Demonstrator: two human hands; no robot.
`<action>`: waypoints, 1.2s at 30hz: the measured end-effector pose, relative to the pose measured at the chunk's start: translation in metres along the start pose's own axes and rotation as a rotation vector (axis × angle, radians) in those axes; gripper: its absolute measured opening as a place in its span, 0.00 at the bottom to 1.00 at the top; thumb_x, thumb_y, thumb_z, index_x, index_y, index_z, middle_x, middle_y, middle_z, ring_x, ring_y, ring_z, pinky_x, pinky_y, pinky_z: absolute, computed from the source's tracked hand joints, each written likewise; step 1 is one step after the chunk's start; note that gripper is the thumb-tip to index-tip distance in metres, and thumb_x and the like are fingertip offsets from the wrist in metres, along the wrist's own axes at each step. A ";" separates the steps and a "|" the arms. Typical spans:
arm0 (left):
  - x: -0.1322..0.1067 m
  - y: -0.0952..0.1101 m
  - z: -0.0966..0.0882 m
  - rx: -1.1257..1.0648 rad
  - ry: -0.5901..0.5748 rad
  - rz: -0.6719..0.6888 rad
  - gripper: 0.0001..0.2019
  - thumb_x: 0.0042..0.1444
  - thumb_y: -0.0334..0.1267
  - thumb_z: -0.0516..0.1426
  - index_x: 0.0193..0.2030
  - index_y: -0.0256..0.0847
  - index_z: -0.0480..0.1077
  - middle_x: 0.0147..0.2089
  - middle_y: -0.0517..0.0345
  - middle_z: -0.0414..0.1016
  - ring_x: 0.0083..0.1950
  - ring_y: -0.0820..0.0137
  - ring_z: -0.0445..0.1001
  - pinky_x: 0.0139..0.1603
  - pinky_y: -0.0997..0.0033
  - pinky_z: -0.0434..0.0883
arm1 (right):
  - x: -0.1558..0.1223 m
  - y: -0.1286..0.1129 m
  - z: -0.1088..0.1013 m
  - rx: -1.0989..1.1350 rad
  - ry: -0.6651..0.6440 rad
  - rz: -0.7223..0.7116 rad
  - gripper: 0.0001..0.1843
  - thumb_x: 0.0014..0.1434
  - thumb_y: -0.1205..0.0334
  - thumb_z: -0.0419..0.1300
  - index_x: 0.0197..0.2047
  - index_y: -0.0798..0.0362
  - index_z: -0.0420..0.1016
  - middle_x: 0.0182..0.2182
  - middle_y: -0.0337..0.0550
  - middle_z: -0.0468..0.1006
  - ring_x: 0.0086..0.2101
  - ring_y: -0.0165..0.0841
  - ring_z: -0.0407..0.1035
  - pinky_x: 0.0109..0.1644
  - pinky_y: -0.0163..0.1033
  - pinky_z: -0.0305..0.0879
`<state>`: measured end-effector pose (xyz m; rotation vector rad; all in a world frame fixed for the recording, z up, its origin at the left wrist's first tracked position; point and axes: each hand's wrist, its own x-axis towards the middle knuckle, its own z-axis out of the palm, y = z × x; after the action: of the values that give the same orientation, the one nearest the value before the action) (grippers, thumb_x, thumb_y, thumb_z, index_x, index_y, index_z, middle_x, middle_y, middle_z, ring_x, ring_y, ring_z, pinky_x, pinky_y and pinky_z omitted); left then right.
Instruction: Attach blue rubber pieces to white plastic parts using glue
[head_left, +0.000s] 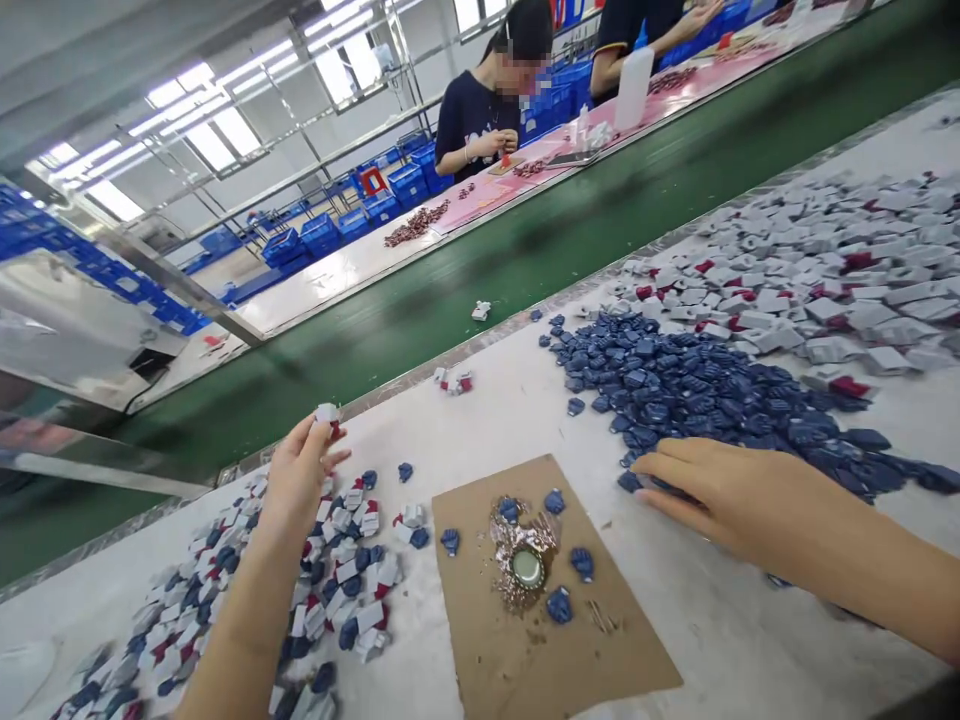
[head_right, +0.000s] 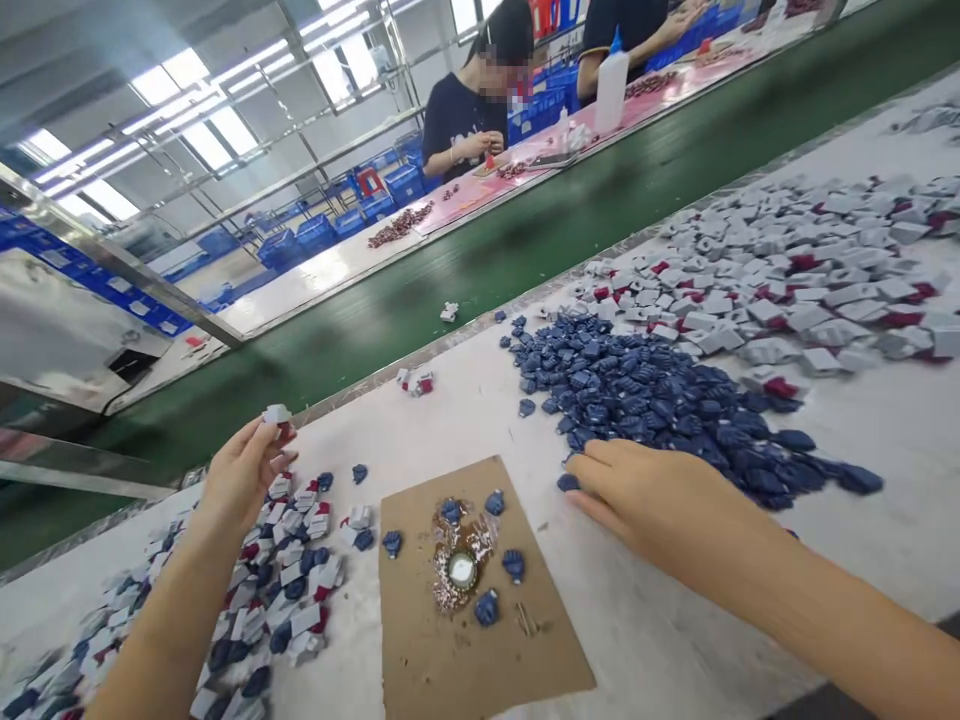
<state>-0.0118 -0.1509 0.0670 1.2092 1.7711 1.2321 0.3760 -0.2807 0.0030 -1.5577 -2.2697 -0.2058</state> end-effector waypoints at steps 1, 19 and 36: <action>-0.024 -0.004 -0.002 -0.057 -0.045 -0.030 0.16 0.54 0.45 0.60 0.47 0.39 0.72 0.45 0.55 0.76 0.39 0.71 0.75 0.29 0.79 0.74 | 0.003 -0.001 0.004 -0.019 -0.035 -0.094 0.28 0.72 0.51 0.38 0.35 0.49 0.76 0.28 0.41 0.77 0.27 0.32 0.73 0.25 0.37 0.60; -0.142 -0.031 -0.005 -0.539 -0.380 -0.374 0.30 0.41 0.41 0.72 0.54 0.49 0.74 0.52 0.56 0.72 0.41 0.72 0.74 0.34 0.77 0.75 | -0.022 -0.041 0.011 0.508 -0.185 0.211 0.12 0.64 0.52 0.52 0.35 0.48 0.71 0.30 0.43 0.77 0.28 0.34 0.73 0.27 0.35 0.69; -0.162 -0.030 0.001 -0.565 -0.742 -0.493 0.15 0.49 0.50 0.56 0.38 0.44 0.60 0.31 0.67 0.61 0.20 0.82 0.50 0.21 0.78 0.43 | -0.010 -0.056 0.016 0.164 -0.170 0.232 0.11 0.62 0.53 0.49 0.34 0.46 0.69 0.30 0.40 0.75 0.25 0.35 0.71 0.24 0.38 0.64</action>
<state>0.0371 -0.3054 0.0397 0.6928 0.9810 0.7593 0.3236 -0.3056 -0.0107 -1.7892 -2.1408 0.1766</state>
